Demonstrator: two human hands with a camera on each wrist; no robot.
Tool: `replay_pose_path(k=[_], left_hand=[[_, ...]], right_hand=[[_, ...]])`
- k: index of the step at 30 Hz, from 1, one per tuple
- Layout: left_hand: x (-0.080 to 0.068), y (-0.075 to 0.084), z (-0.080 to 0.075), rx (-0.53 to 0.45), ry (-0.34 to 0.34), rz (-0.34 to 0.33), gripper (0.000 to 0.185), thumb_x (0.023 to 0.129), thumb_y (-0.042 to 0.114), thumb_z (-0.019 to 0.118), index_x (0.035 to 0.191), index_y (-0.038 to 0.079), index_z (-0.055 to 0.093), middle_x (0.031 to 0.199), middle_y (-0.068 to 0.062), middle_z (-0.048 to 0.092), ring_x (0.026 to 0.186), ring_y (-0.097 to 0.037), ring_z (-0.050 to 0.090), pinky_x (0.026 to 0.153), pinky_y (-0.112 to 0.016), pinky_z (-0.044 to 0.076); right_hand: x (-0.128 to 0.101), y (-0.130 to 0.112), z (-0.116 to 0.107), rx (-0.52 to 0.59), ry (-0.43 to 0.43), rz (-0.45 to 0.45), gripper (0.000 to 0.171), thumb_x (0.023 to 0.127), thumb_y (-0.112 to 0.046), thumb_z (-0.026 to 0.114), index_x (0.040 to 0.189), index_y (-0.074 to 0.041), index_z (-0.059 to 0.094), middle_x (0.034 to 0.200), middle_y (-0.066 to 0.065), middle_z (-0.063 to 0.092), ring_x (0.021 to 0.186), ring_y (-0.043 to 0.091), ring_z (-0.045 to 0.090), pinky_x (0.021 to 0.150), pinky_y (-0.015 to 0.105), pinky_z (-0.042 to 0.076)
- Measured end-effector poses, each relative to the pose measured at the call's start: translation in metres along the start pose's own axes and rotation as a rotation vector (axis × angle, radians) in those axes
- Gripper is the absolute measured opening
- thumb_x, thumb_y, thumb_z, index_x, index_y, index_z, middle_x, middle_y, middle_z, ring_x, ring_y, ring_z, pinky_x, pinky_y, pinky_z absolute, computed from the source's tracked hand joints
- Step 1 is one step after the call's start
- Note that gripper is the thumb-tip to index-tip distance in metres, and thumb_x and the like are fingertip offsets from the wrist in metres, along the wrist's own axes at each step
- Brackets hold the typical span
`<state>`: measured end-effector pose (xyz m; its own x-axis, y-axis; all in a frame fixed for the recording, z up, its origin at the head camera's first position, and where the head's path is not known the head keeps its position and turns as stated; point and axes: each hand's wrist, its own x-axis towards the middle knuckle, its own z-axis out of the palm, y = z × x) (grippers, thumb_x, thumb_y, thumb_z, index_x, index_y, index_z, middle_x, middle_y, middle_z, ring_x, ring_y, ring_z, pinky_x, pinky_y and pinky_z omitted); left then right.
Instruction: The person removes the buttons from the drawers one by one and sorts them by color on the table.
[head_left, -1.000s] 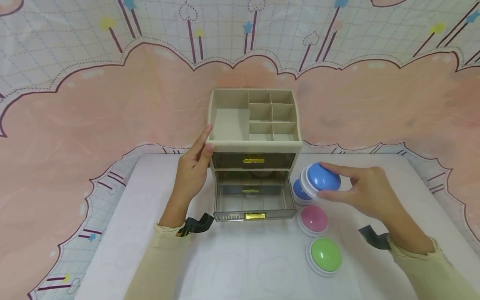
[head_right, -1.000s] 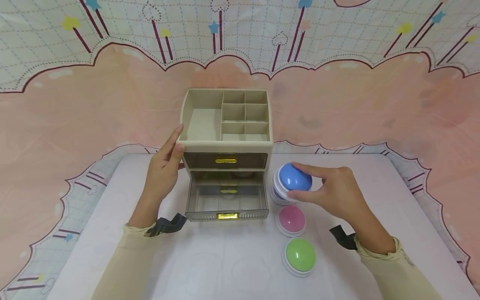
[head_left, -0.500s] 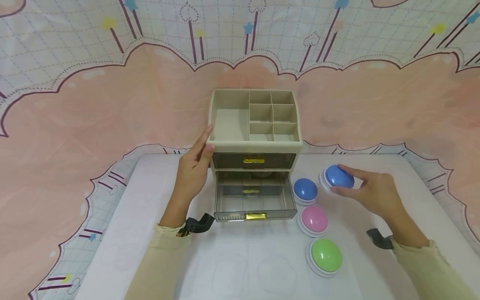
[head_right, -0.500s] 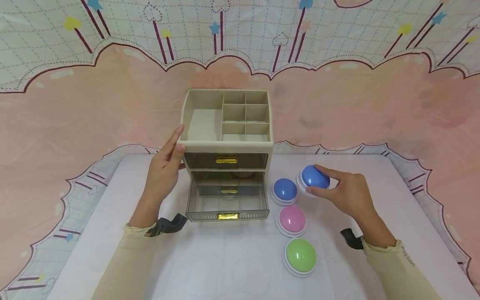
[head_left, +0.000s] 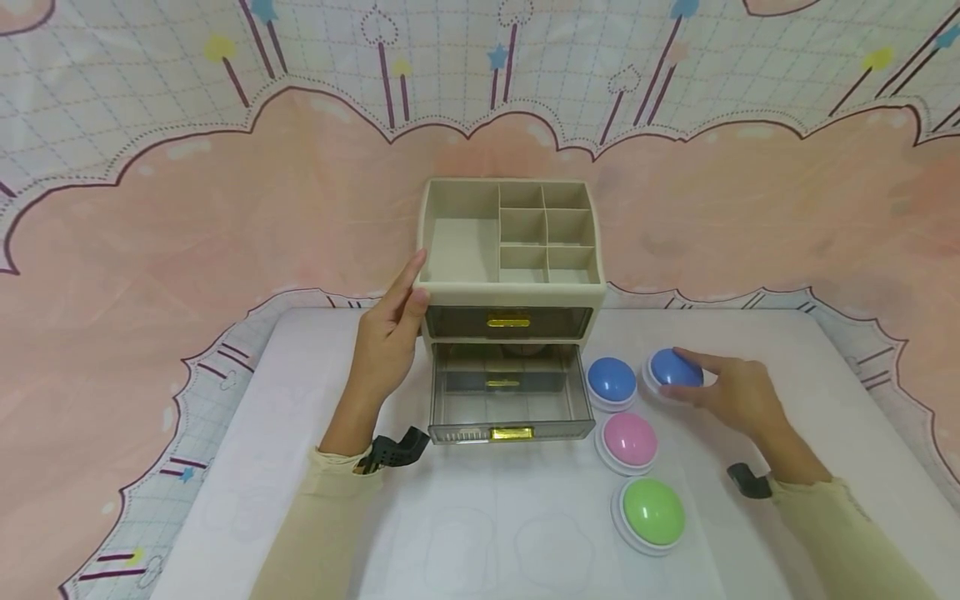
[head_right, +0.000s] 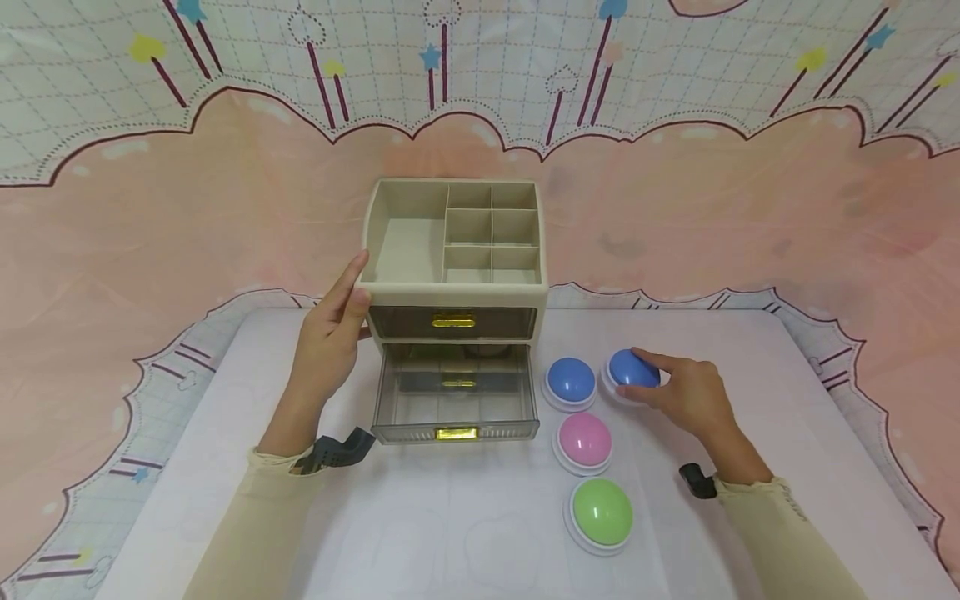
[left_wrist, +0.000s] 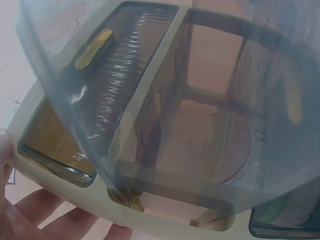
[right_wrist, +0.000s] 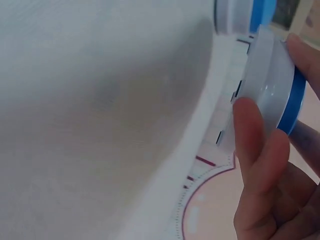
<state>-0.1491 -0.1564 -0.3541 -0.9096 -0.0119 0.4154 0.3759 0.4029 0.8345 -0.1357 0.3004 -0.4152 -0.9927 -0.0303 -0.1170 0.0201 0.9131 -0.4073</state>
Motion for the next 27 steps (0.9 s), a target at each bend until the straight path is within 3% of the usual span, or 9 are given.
replay_pose_path(k=[19,27], left_hand=[[0.000,-0.002,0.000,-0.014,-0.011,-0.006,0.047,0.107,0.033,0.052,0.152,0.044,0.045,0.094,-0.005,0.051,0.068,-0.013,0.045,0.069,-0.023,0.041],[-0.001,-0.001,-0.001,0.006,-0.013,0.000,0.047,0.107,0.034,0.051,0.153,0.042,0.045,0.097,-0.005,0.054,0.068,-0.012,0.047,0.064,-0.023,0.041]], right_hand=[[0.007,0.005,0.019,-0.009,-0.062,0.005,0.095,0.079,-0.067,0.077,0.154,-0.016,0.048,0.152,0.030,0.044,0.137,0.058,0.039,0.105,0.071,0.038],[0.006,0.005,0.022,0.000,-0.076,0.022,0.094,0.080,-0.065,0.078,0.155,-0.018,0.046,0.153,0.031,0.042,0.137,0.058,0.038,0.105,0.071,0.038]])
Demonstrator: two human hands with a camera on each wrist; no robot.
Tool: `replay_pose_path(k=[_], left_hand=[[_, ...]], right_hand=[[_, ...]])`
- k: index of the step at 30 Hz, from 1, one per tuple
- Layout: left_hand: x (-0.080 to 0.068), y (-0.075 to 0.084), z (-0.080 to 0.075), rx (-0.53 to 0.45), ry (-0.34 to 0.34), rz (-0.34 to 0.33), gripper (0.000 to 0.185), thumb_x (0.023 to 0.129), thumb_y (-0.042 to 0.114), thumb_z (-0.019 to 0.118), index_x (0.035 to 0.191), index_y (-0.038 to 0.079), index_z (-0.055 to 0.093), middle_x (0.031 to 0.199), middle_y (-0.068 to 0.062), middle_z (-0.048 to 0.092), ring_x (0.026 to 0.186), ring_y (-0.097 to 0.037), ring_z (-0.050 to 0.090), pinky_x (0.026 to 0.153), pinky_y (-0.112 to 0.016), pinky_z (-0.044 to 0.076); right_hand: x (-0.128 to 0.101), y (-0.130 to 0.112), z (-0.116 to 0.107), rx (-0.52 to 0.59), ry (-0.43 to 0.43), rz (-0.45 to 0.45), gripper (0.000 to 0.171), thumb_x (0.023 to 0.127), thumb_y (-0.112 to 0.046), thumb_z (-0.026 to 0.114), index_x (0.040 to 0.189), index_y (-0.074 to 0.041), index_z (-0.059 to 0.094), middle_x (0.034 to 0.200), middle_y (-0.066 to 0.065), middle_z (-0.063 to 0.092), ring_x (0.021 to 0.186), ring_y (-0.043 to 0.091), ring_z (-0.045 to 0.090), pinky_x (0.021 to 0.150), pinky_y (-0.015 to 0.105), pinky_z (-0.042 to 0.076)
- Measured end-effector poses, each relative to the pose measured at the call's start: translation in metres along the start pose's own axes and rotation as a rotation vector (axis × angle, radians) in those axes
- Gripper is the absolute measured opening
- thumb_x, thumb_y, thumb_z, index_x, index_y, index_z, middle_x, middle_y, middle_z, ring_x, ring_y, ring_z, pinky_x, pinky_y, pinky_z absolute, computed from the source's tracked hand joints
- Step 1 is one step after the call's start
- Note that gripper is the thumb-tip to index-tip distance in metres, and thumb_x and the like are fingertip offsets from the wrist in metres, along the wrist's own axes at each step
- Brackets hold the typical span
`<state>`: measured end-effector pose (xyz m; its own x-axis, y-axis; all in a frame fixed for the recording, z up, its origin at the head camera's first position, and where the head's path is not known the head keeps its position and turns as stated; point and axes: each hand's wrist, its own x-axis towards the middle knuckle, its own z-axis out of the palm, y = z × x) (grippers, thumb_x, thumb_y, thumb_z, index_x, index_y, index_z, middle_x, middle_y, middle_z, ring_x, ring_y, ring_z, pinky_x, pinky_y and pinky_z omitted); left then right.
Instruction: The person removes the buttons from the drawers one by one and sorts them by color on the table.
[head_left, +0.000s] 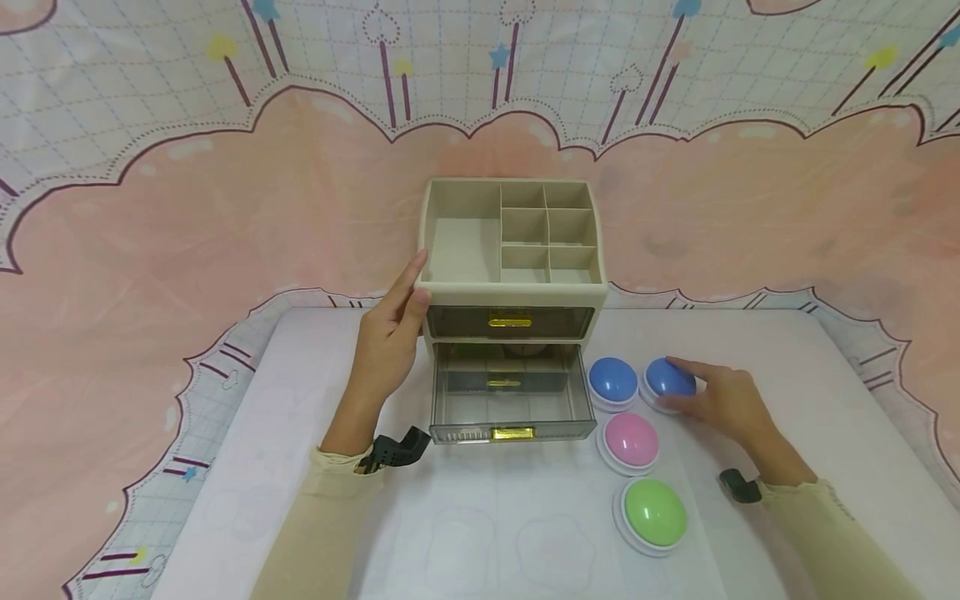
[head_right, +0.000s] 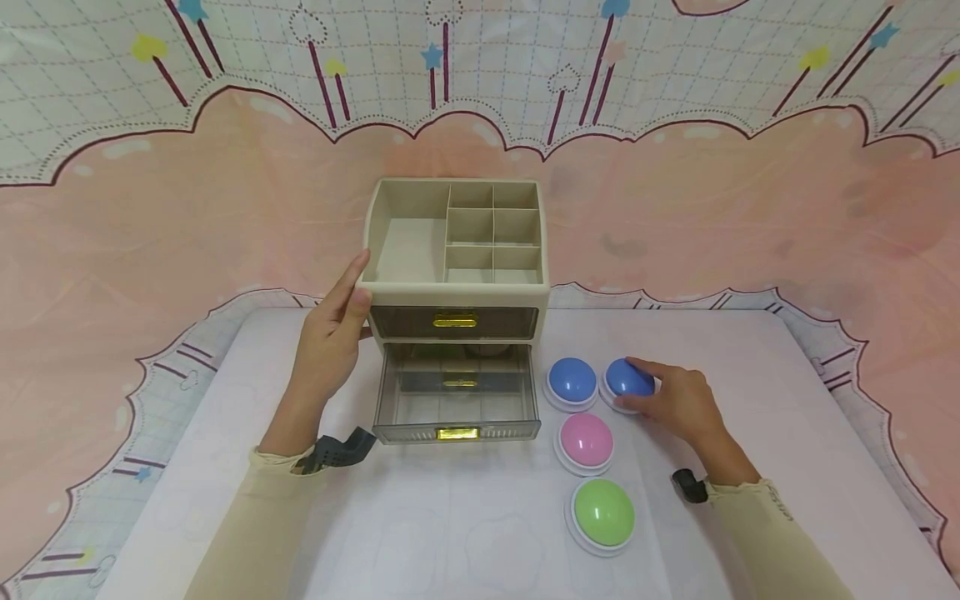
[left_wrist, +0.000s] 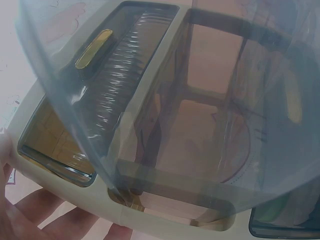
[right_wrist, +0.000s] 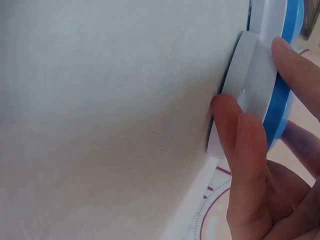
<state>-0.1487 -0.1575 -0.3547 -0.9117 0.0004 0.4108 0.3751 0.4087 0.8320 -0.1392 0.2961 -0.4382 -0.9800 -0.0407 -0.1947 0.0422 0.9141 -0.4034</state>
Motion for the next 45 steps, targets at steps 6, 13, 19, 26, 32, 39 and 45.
replay_pose_path(k=[6,13,19,26,32,39,45], left_hand=[[-0.001,0.001,0.000,-0.006,0.001,-0.002,0.047,0.107,0.034,0.052,0.153,0.042,0.045,0.099,-0.005,0.055,0.068,-0.012,0.046,0.065,-0.023,0.041],[0.001,-0.001,0.000,-0.025,0.004,0.003,0.047,0.107,0.030,0.052,0.152,0.043,0.046,0.092,-0.005,0.052,0.066,-0.012,0.045,0.062,-0.024,0.040],[0.001,-0.002,0.001,-0.035,0.003,0.009,0.047,0.108,0.029,0.052,0.153,0.041,0.046,0.090,-0.006,0.051,0.065,-0.012,0.045,0.062,-0.023,0.040],[0.001,-0.002,0.001,-0.031,0.005,0.007,0.047,0.107,0.030,0.053,0.152,0.041,0.047,0.093,-0.006,0.053,0.066,-0.012,0.046,0.063,-0.023,0.040],[0.001,-0.001,0.001,-0.040,0.008,0.011,0.047,0.107,0.027,0.053,0.153,0.039,0.047,0.095,-0.006,0.054,0.066,-0.012,0.045,0.063,-0.023,0.040],[0.002,0.000,0.002,-0.032,0.008,-0.017,0.049,0.107,0.022,0.054,0.155,0.032,0.046,0.100,-0.009,0.055,0.067,-0.010,0.044,0.063,-0.021,0.038],[0.002,-0.001,0.001,-0.024,0.012,-0.019,0.049,0.107,0.021,0.054,0.155,0.031,0.046,0.101,-0.009,0.056,0.067,-0.010,0.044,0.063,-0.021,0.038]], right_hand=[[-0.001,0.000,0.001,0.008,-0.014,0.019,0.099,0.080,-0.067,0.077,0.158,-0.019,0.040,0.155,0.032,0.037,0.139,0.060,0.034,0.106,0.072,0.036],[-0.001,0.002,0.001,0.004,-0.025,0.023,0.102,0.079,-0.070,0.076,0.159,-0.019,0.039,0.156,0.031,0.036,0.140,0.060,0.032,0.107,0.073,0.034],[-0.004,0.000,-0.008,-0.020,0.017,-0.007,0.094,0.082,-0.064,0.076,0.157,-0.019,0.042,0.143,0.027,0.056,0.130,0.055,0.047,0.104,0.075,0.036],[-0.018,-0.026,-0.016,-0.007,0.112,-0.092,0.081,0.086,-0.052,0.079,0.154,-0.019,0.048,0.121,0.019,0.072,0.103,0.038,0.067,0.092,0.063,0.049],[-0.034,-0.055,-0.015,0.075,0.123,-0.185,0.071,0.089,-0.051,0.077,0.150,-0.021,0.054,0.138,0.019,0.063,0.099,0.034,0.071,0.083,0.046,0.059],[-0.054,-0.084,-0.010,0.154,0.179,-0.343,0.051,0.093,-0.036,0.076,0.141,-0.021,0.064,0.117,0.008,0.076,0.071,0.009,0.065,0.058,0.022,0.051],[-0.066,-0.098,-0.001,0.236,0.186,-0.494,0.046,0.090,-0.019,0.080,0.134,-0.015,0.069,0.111,0.004,0.078,0.069,0.000,0.064,0.055,0.023,0.053]])
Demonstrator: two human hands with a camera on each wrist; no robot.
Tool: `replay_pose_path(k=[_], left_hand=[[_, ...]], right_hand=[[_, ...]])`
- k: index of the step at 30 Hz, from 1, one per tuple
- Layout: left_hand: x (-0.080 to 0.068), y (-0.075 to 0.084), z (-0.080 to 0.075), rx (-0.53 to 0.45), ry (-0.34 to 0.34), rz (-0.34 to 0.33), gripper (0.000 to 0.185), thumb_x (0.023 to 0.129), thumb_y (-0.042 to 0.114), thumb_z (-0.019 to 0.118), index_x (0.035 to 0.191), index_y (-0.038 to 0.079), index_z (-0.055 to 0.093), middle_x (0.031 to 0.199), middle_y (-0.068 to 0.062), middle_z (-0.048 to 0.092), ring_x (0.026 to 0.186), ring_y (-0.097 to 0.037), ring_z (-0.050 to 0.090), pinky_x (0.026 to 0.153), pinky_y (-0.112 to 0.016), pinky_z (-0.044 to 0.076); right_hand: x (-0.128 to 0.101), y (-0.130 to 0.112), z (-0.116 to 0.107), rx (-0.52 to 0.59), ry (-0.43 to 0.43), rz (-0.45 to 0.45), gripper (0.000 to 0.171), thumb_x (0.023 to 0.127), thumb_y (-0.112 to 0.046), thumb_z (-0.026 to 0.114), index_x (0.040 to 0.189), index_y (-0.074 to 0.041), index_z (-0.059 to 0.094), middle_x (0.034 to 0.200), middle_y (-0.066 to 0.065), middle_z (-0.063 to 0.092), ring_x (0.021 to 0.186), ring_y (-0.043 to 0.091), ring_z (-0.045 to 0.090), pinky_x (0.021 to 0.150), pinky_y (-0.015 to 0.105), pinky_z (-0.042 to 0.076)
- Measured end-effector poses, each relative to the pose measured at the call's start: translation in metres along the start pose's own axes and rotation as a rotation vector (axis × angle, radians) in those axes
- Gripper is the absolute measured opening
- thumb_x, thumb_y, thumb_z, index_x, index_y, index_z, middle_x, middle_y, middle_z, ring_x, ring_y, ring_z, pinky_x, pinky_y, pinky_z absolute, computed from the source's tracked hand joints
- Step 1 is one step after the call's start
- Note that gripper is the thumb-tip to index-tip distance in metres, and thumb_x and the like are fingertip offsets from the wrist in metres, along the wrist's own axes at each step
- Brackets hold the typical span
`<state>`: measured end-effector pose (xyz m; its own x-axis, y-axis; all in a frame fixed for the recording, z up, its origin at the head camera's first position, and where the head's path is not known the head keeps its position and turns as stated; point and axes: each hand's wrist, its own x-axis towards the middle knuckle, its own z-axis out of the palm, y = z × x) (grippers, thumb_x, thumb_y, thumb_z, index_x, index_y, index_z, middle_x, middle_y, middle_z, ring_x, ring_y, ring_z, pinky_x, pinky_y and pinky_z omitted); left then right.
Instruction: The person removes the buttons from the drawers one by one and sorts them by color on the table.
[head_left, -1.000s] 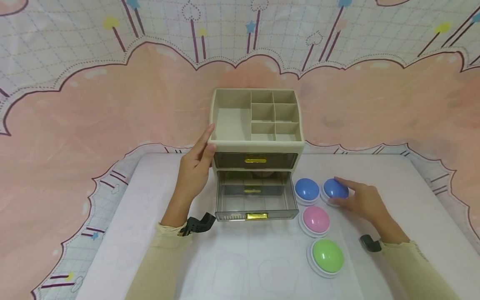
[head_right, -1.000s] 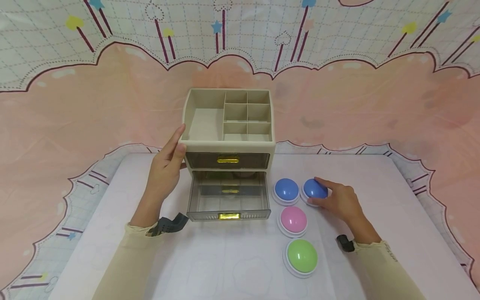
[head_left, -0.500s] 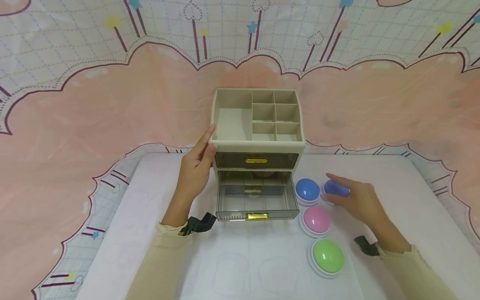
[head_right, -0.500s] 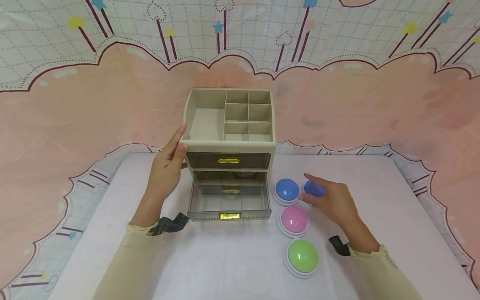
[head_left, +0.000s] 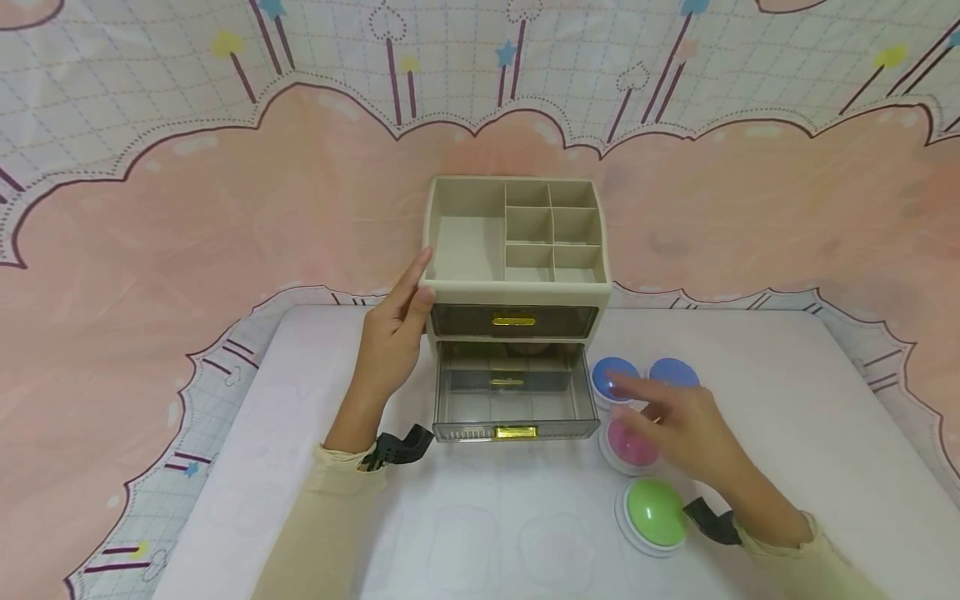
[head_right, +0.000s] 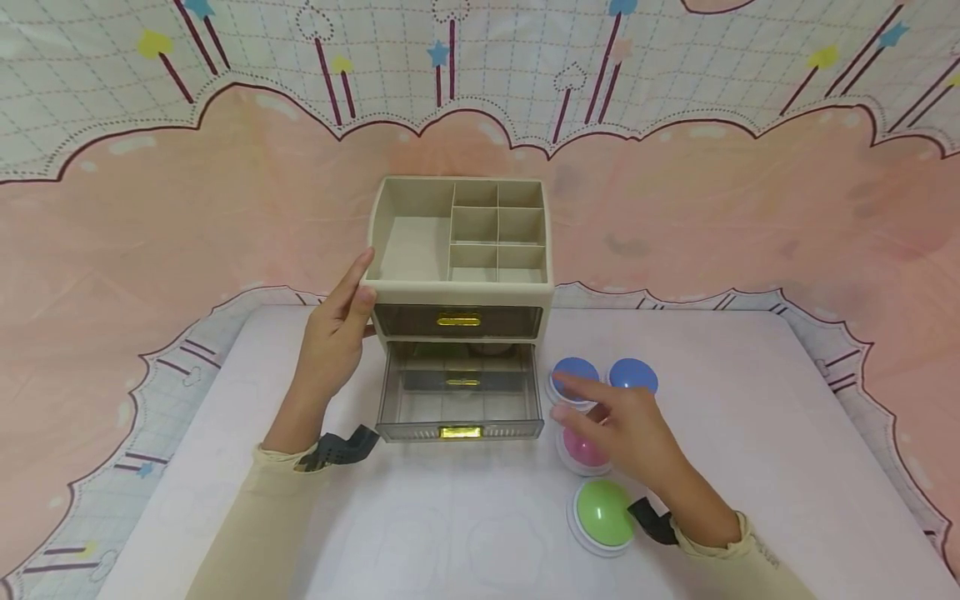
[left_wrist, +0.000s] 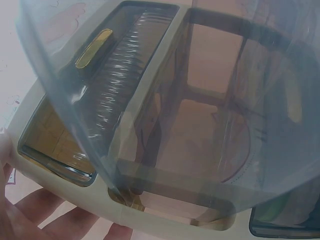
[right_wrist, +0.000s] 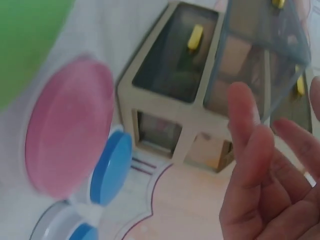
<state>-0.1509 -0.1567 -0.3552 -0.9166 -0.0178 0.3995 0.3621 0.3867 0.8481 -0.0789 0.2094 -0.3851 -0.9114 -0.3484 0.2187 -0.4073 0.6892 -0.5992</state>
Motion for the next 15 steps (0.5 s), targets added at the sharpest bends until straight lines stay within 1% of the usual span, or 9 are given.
replay_pose_path(k=[1,4,6,8,12,13,14,15], left_hand=[[0.000,0.000,0.000,0.002,0.000,0.002,0.049,0.107,0.022,0.054,0.154,0.032,0.047,0.100,-0.009,0.056,0.067,-0.010,0.044,0.063,-0.021,0.038],[0.000,0.000,0.000,0.003,-0.001,0.015,0.048,0.107,0.026,0.053,0.153,0.037,0.047,0.098,-0.007,0.055,0.067,-0.011,0.045,0.063,-0.022,0.039],[0.000,0.000,0.000,-0.004,0.000,0.025,0.047,0.107,0.027,0.053,0.152,0.040,0.047,0.093,-0.006,0.054,0.067,-0.012,0.046,0.062,-0.023,0.039],[0.000,0.001,-0.001,-0.007,0.000,0.031,0.047,0.107,0.028,0.053,0.152,0.040,0.048,0.092,-0.006,0.054,0.066,-0.013,0.046,0.062,-0.024,0.040],[0.000,0.001,-0.001,-0.003,0.001,0.027,0.047,0.107,0.027,0.053,0.152,0.039,0.048,0.091,-0.006,0.054,0.067,-0.012,0.046,0.062,-0.023,0.040],[0.000,0.002,-0.001,0.000,0.000,0.016,0.047,0.108,0.026,0.053,0.153,0.036,0.047,0.092,-0.008,0.055,0.067,-0.011,0.046,0.062,-0.023,0.039],[-0.001,0.007,-0.001,0.000,-0.002,0.009,0.047,0.108,0.024,0.053,0.154,0.033,0.048,0.092,-0.009,0.054,0.067,-0.010,0.046,0.063,-0.022,0.039],[-0.001,0.008,-0.001,0.000,-0.002,0.006,0.048,0.108,0.023,0.053,0.154,0.032,0.047,0.093,-0.009,0.055,0.067,-0.010,0.045,0.063,-0.022,0.039]], right_hand=[[-0.001,-0.002,0.002,0.007,-0.007,-0.007,0.047,0.089,-0.019,0.082,0.134,-0.016,0.069,0.111,0.003,0.078,0.068,-0.002,0.063,0.055,0.023,0.053],[-0.003,-0.009,0.008,0.023,-0.024,-0.027,0.051,0.085,-0.023,0.085,0.133,-0.017,0.071,0.089,-0.004,0.078,0.064,-0.004,0.062,0.054,0.022,0.053],[-0.003,-0.013,0.012,0.022,-0.034,-0.037,0.052,0.083,-0.027,0.086,0.132,-0.018,0.071,0.078,-0.011,0.073,0.062,-0.005,0.060,0.054,0.021,0.053],[-0.002,-0.016,0.016,0.011,-0.023,-0.064,0.051,0.082,-0.029,0.087,0.129,-0.018,0.073,0.069,-0.016,0.067,0.061,-0.006,0.059,0.055,0.020,0.053],[0.000,-0.021,0.024,-0.016,0.026,-0.118,0.047,0.080,-0.025,0.088,0.124,-0.016,0.076,0.071,-0.015,0.070,0.061,-0.007,0.058,0.054,0.017,0.052],[0.001,-0.022,0.026,-0.024,0.046,-0.134,0.045,0.080,-0.024,0.089,0.123,-0.016,0.077,0.072,-0.013,0.071,0.061,-0.008,0.058,0.054,0.016,0.051],[0.001,-0.022,0.028,-0.028,0.061,-0.143,0.044,0.079,-0.023,0.089,0.121,-0.015,0.078,0.073,-0.012,0.072,0.060,-0.008,0.058,0.053,0.015,0.050],[0.002,-0.023,0.029,-0.030,0.081,-0.160,0.042,0.079,-0.021,0.089,0.119,-0.015,0.078,0.073,-0.011,0.073,0.060,-0.008,0.058,0.052,0.014,0.048]])
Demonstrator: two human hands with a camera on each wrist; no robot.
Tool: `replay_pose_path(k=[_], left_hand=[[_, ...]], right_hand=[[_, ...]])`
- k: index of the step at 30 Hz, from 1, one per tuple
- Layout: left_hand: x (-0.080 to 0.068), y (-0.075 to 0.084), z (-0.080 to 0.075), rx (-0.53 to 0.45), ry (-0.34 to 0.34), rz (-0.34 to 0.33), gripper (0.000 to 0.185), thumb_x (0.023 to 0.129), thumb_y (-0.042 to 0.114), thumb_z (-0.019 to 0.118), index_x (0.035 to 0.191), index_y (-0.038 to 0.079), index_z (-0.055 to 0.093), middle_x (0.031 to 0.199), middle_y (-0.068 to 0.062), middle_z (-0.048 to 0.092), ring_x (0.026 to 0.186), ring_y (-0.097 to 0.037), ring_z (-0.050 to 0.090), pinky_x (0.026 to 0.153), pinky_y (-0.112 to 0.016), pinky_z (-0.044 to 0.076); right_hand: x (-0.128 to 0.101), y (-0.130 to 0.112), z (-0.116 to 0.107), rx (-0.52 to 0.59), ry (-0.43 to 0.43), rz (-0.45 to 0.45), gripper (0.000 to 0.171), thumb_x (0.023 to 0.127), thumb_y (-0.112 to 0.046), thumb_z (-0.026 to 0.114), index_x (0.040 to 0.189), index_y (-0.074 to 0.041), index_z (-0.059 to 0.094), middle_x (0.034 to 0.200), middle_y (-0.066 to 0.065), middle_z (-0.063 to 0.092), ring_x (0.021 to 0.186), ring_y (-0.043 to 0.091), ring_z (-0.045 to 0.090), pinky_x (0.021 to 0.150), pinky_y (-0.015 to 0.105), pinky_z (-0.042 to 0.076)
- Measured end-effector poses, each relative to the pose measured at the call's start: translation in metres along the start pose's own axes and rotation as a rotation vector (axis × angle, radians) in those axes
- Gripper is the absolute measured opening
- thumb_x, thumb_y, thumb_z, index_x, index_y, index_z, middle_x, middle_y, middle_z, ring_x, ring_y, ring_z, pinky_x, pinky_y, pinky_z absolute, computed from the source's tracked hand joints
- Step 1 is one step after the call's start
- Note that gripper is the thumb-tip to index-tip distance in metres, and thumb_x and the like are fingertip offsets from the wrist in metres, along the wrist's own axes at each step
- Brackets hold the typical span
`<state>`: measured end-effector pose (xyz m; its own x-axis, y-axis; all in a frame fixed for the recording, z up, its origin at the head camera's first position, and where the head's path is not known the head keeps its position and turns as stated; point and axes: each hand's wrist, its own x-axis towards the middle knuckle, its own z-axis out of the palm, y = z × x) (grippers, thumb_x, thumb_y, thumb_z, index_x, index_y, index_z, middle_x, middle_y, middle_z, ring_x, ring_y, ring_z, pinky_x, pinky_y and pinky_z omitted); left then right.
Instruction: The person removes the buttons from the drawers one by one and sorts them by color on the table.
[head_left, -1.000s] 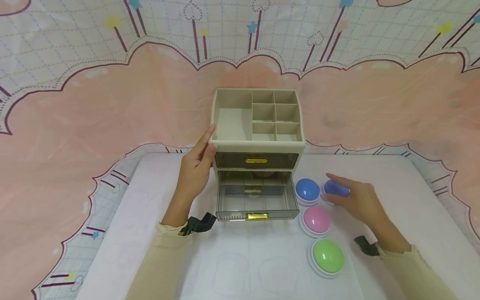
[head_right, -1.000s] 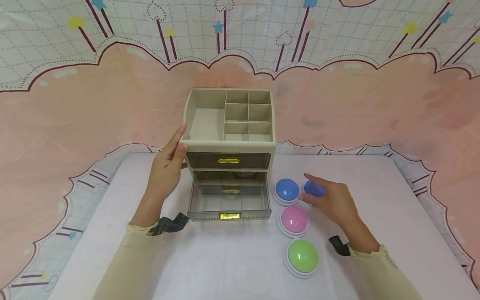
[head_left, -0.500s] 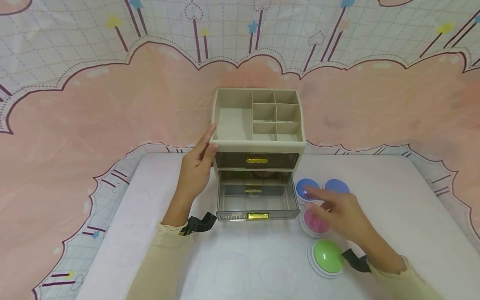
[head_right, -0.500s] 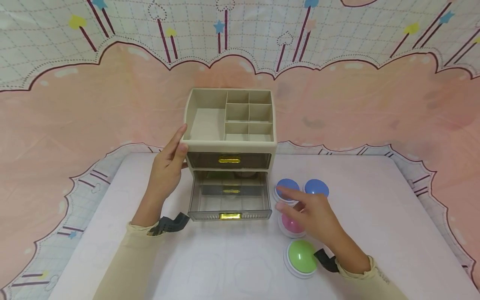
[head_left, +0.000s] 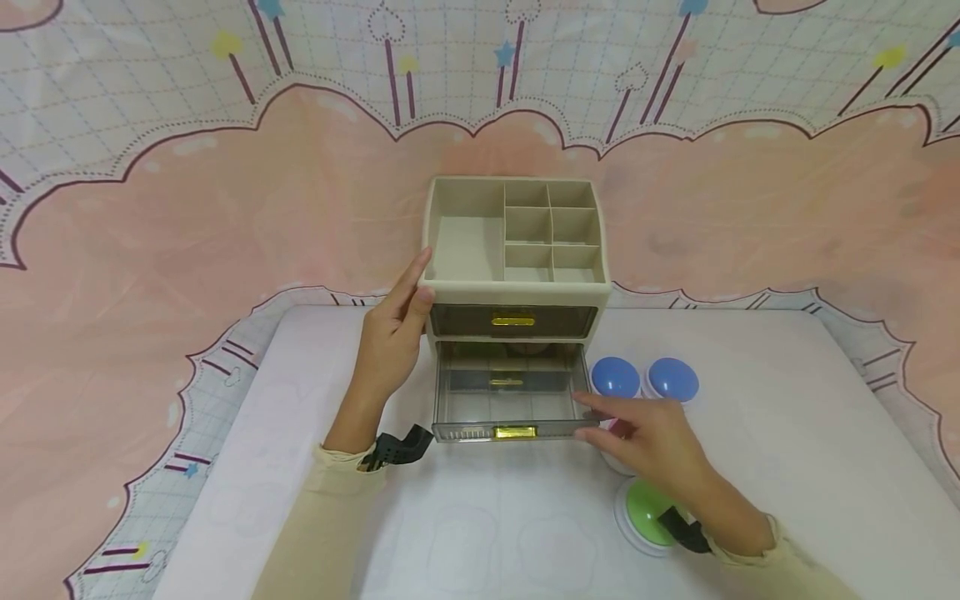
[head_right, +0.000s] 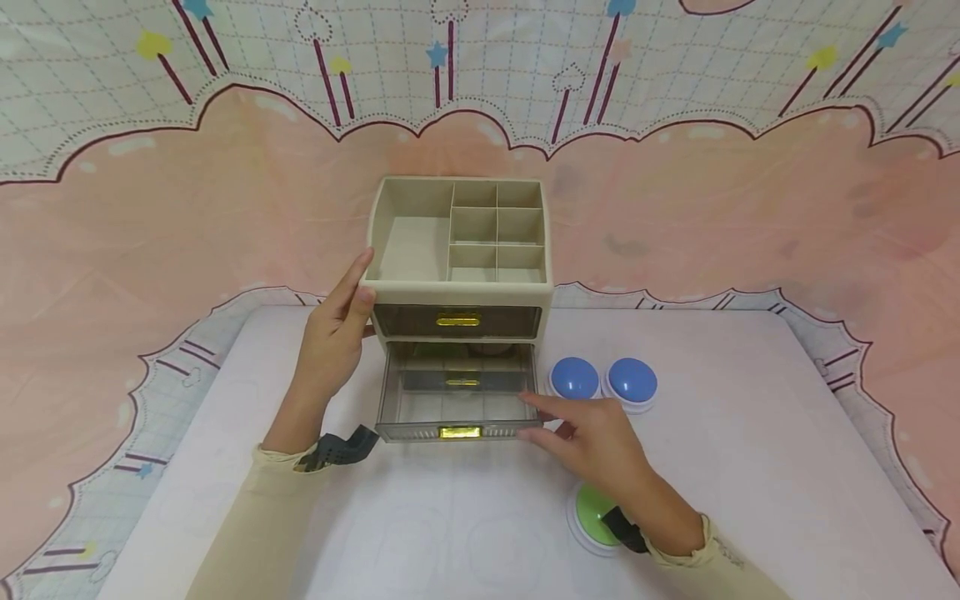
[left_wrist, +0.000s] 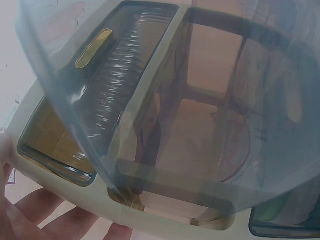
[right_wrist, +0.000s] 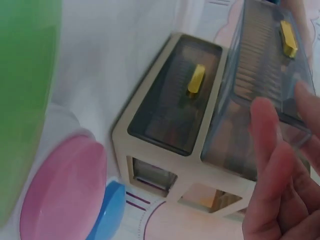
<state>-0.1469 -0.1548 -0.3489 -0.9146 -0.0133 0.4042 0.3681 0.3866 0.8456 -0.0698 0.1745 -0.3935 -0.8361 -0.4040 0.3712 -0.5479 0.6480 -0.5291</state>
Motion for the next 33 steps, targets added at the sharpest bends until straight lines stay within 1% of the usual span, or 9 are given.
replay_pose_path(k=[4,5,6,11,16,20,23,29,33], left_hand=[[0.000,0.000,0.000,-0.008,-0.003,0.000,0.048,0.108,0.023,0.053,0.154,0.032,0.047,0.095,-0.009,0.055,0.067,-0.010,0.045,0.063,-0.022,0.039],[0.000,-0.001,0.000,-0.012,-0.001,0.011,0.047,0.107,0.025,0.053,0.153,0.034,0.048,0.095,-0.007,0.055,0.067,-0.010,0.046,0.062,-0.022,0.039],[0.001,-0.007,0.001,-0.014,0.001,0.019,0.047,0.107,0.027,0.053,0.153,0.038,0.048,0.095,-0.006,0.055,0.067,-0.011,0.046,0.062,-0.022,0.040],[0.001,-0.007,0.001,-0.012,0.004,0.033,0.046,0.107,0.029,0.053,0.152,0.039,0.048,0.095,-0.005,0.055,0.067,-0.011,0.047,0.063,-0.023,0.040],[0.000,-0.007,0.001,-0.004,0.007,0.033,0.046,0.107,0.029,0.054,0.152,0.038,0.048,0.089,-0.006,0.055,0.066,-0.011,0.046,0.063,-0.023,0.040],[0.000,-0.007,0.001,0.000,0.005,0.028,0.046,0.107,0.029,0.054,0.152,0.038,0.048,0.085,-0.006,0.053,0.066,-0.011,0.046,0.063,-0.023,0.040],[0.001,-0.007,0.000,0.001,0.001,0.022,0.046,0.107,0.031,0.053,0.152,0.039,0.048,0.088,-0.006,0.054,0.067,-0.012,0.047,0.063,-0.023,0.040],[0.001,-0.009,0.000,0.002,-0.006,0.016,0.047,0.107,0.031,0.053,0.153,0.040,0.046,0.098,-0.006,0.057,0.069,-0.013,0.048,0.064,-0.022,0.041],[0.001,-0.009,0.000,-0.008,-0.005,0.016,0.047,0.107,0.031,0.053,0.152,0.041,0.047,0.100,-0.006,0.057,0.069,-0.013,0.048,0.063,-0.022,0.041]], right_hand=[[0.002,0.000,0.004,0.003,0.052,-0.036,0.037,0.077,-0.016,0.090,0.113,-0.012,0.080,0.074,-0.008,0.074,0.058,-0.008,0.056,0.050,0.011,0.044],[0.002,0.000,0.005,0.003,0.054,-0.034,0.036,0.077,-0.016,0.090,0.112,-0.012,0.081,0.072,-0.009,0.073,0.057,-0.008,0.054,0.049,0.011,0.043],[0.003,0.000,0.005,-0.001,0.058,-0.036,0.036,0.077,-0.016,0.090,0.112,-0.013,0.081,0.070,-0.010,0.072,0.056,-0.008,0.053,0.048,0.011,0.042],[0.006,-0.002,0.005,-0.031,0.048,-0.005,0.034,0.081,-0.022,0.088,0.113,-0.014,0.080,0.063,-0.014,0.066,0.054,-0.008,0.050,0.047,0.012,0.041],[0.015,-0.003,0.006,-0.040,0.038,0.023,0.031,0.085,-0.023,0.085,0.113,-0.012,0.079,0.061,-0.013,0.066,0.054,-0.009,0.054,0.046,0.016,0.043],[0.024,-0.001,0.006,-0.061,0.037,0.039,0.031,0.085,-0.025,0.084,0.113,-0.013,0.079,0.060,-0.011,0.066,0.054,-0.007,0.056,0.045,0.019,0.040],[0.031,0.001,0.006,-0.063,0.044,0.038,0.032,0.085,-0.024,0.084,0.114,-0.012,0.079,0.059,-0.010,0.066,0.053,-0.006,0.057,0.044,0.021,0.038],[0.041,0.006,0.007,-0.045,0.060,0.032,0.034,0.084,-0.022,0.085,0.115,-0.010,0.078,0.064,-0.007,0.071,0.053,-0.003,0.061,0.045,0.022,0.042],[0.041,0.007,0.007,-0.050,0.059,0.049,0.038,0.084,-0.023,0.085,0.119,-0.011,0.077,0.067,-0.004,0.073,0.056,0.001,0.064,0.047,0.022,0.045]])
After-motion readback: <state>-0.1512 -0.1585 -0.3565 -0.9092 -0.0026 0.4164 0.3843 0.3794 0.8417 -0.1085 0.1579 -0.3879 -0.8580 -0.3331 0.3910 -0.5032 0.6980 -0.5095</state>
